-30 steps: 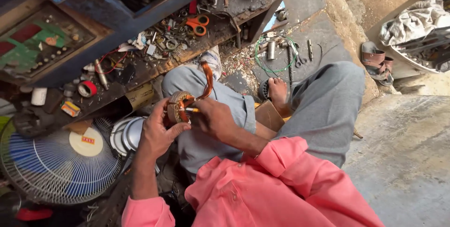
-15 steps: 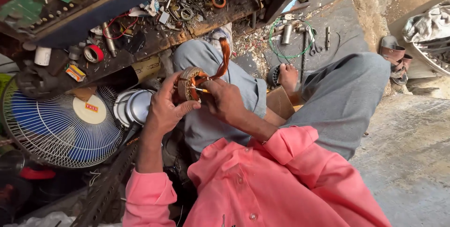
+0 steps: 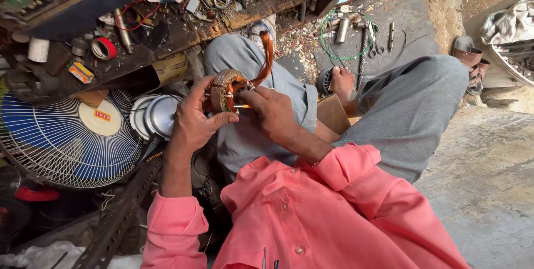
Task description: The recorder is repairing or rewinding the copper wire coils of an electric motor stator.
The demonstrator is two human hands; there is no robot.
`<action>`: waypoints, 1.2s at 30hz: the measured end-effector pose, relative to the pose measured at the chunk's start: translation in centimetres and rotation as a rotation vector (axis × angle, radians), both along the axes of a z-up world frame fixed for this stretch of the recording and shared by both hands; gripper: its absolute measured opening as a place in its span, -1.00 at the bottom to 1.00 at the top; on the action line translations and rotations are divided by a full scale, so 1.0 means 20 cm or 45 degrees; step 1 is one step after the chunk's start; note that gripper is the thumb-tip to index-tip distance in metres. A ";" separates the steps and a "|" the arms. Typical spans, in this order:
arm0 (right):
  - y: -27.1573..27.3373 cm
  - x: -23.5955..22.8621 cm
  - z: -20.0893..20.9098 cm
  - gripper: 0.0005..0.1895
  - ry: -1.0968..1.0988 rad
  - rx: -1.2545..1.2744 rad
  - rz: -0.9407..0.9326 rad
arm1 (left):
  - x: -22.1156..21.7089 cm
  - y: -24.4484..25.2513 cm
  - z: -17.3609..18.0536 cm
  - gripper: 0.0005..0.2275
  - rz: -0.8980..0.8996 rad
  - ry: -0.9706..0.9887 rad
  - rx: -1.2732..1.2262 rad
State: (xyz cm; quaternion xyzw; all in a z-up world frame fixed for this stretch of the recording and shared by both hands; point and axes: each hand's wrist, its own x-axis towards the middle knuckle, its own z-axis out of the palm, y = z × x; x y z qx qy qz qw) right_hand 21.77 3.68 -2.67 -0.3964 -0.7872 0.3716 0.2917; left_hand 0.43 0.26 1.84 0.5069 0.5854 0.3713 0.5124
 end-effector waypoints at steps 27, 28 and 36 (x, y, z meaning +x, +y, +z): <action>-0.01 0.03 -0.02 -0.46 0.106 -0.044 0.014 | -0.03 -0.02 -0.11 -0.22 0.018 -0.339 0.084; -0.01 0.04 -0.02 -0.50 0.219 -0.095 0.001 | -0.03 -0.02 -0.11 -0.21 0.030 -0.306 0.052; 0.07 0.14 0.08 -0.82 0.512 -0.209 -0.102 | -0.05 -0.01 -0.10 -0.20 0.033 -0.311 0.034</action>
